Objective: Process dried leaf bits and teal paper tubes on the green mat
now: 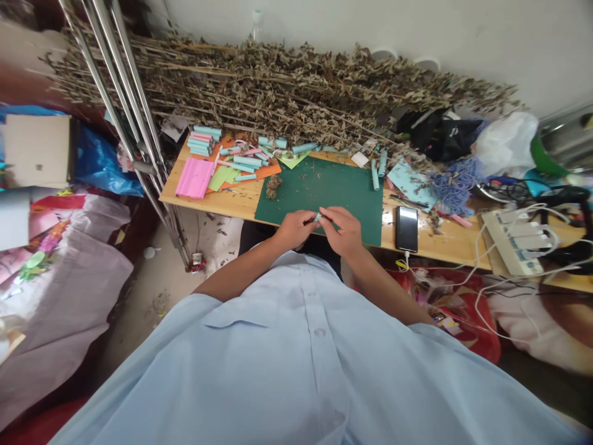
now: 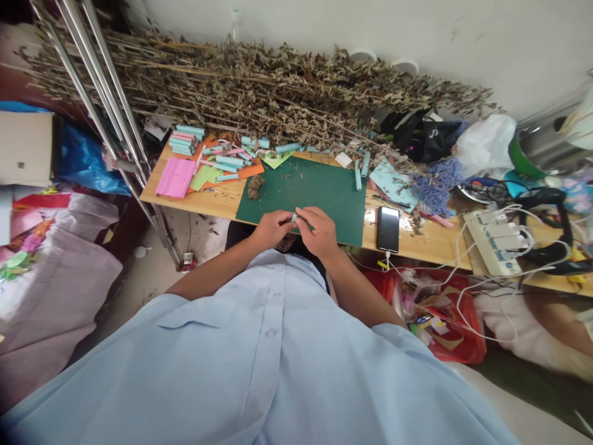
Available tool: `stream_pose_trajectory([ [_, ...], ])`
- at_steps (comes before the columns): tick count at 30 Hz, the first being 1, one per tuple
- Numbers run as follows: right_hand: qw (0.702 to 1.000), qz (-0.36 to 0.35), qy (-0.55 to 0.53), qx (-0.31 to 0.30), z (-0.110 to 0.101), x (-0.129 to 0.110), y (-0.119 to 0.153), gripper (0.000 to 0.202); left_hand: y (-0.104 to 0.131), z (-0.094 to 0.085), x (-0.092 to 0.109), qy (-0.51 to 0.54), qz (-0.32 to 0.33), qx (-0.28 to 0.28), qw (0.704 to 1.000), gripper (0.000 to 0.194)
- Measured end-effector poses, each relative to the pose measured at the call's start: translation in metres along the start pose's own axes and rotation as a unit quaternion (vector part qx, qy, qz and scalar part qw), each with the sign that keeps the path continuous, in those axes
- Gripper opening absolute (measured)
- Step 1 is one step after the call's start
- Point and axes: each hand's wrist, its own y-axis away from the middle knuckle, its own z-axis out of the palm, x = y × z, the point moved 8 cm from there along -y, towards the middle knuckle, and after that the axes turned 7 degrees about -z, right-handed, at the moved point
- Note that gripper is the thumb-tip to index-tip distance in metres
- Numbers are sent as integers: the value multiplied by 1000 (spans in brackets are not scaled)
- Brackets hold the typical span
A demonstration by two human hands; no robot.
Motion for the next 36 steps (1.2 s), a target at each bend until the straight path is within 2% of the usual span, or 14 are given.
stream_pose_trajectory([
  [5,994,-52,85,-38,1,-5,1,33,0,0,0,-10,-2,-1,1000,28],
  [9,991,-43,107,-62,0,-2,2,35,0,1,-1,-18,4,1,1000,29],
  [19,1000,4,-1,-2,-5,-1,1,34,1,0,2,-1,11,7,1000,27],
  [25,1000,12,-12,-16,-2,1,2,35,0,0,0,-3,11,9,1000,25],
  [30,996,60,-59,16,-4,10,6,34,0,-1,0,9,0,8,1000,18],
  [36,996,66,-60,23,-2,10,10,31,-1,0,-2,18,-4,7,1000,14],
])
